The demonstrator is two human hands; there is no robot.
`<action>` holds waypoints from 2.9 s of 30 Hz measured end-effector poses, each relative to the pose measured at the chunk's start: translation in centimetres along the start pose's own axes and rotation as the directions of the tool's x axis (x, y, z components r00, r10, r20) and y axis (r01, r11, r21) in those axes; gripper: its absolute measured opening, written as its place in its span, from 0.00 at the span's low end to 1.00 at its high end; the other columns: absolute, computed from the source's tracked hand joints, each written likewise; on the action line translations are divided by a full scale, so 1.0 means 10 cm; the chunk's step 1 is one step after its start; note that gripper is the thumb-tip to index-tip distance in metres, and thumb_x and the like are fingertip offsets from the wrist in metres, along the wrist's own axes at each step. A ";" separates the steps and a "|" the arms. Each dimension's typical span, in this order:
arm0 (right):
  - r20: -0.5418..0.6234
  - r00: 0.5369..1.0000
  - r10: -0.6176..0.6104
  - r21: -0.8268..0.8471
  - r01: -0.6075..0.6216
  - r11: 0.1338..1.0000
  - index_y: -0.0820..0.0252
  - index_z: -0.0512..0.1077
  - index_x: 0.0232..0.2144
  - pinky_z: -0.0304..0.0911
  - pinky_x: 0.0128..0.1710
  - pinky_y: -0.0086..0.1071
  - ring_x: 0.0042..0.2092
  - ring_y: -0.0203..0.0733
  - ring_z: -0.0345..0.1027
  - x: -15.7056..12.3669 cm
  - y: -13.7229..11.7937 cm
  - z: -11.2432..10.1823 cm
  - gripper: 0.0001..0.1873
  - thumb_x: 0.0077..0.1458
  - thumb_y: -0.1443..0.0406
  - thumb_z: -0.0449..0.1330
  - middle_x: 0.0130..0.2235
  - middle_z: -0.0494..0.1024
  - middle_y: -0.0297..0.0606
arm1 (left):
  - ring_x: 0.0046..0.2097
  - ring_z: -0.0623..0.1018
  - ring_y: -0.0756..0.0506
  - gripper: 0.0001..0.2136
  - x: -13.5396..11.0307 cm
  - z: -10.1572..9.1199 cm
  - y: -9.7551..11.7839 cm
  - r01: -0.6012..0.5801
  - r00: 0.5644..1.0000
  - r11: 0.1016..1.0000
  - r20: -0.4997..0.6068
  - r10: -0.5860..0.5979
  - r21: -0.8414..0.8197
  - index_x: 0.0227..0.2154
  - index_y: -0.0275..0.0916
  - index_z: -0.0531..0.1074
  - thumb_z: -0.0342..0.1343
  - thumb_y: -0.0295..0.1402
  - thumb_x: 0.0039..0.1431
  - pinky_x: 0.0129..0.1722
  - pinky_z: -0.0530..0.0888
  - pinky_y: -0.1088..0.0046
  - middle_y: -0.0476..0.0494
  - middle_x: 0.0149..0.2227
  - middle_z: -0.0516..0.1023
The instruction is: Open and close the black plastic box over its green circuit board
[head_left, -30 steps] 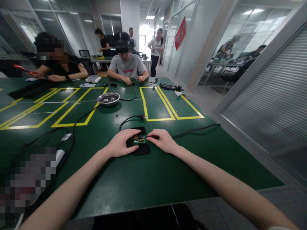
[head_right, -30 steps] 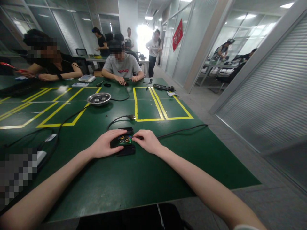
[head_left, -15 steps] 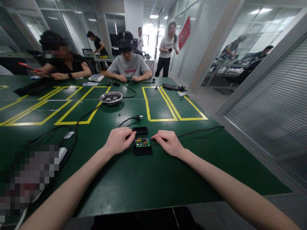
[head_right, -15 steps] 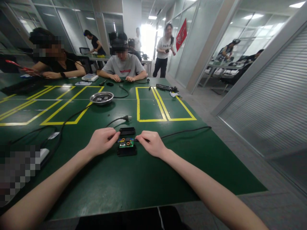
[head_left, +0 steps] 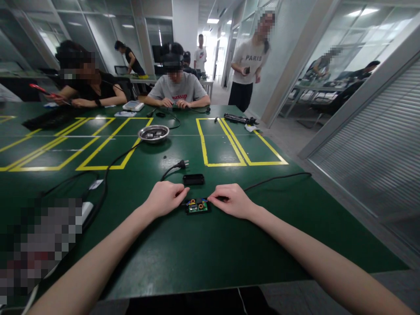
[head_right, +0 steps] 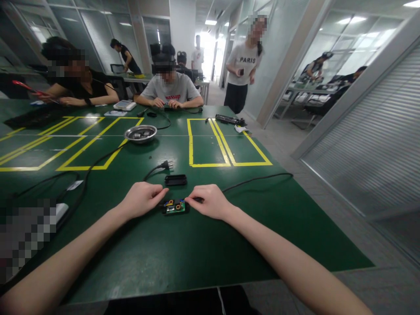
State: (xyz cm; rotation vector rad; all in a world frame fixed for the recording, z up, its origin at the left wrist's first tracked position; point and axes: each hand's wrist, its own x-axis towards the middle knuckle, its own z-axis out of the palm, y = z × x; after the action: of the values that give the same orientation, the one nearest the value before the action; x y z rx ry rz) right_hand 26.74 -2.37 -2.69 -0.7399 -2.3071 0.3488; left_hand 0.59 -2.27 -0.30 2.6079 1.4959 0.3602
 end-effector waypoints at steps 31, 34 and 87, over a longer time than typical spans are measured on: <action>0.155 0.950 0.271 -0.165 -0.245 0.955 0.59 0.66 0.20 0.51 0.27 0.28 0.25 0.34 0.61 0.05 -0.03 -0.07 0.16 0.59 0.66 0.60 0.22 0.70 0.31 | 0.27 0.75 0.44 0.21 0.06 -0.04 0.12 0.162 0.980 0.982 0.098 -0.172 0.095 0.23 0.40 0.73 0.46 0.41 0.69 0.26 0.57 0.71 0.44 0.22 0.76; 0.188 0.923 0.336 -0.162 -0.308 0.938 0.59 0.65 0.18 0.48 0.26 0.29 0.22 0.33 0.57 0.06 -0.02 -0.04 0.19 0.61 0.65 0.58 0.20 0.68 0.30 | 0.27 0.76 0.45 0.20 0.06 -0.03 0.12 0.157 0.984 0.984 0.072 -0.163 0.087 0.22 0.40 0.73 0.46 0.40 0.69 0.26 0.58 0.72 0.45 0.22 0.75; -0.045 0.938 0.342 -0.025 -0.344 0.939 0.57 0.78 0.47 0.68 0.51 0.43 0.50 0.48 0.71 0.04 0.21 0.13 0.13 0.61 0.65 0.60 0.47 0.77 0.44 | 0.47 0.78 0.40 0.11 0.09 0.15 -0.10 0.129 0.969 0.991 -0.206 -0.134 -0.038 0.39 0.41 0.80 0.55 0.40 0.67 0.47 0.76 0.65 0.42 0.42 0.81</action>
State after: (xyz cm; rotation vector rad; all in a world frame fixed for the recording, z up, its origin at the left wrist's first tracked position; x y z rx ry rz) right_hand 26.41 -0.52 -4.33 -1.1606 -2.1462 0.4487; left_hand 0.54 -0.92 -1.79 2.4995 1.7054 0.6509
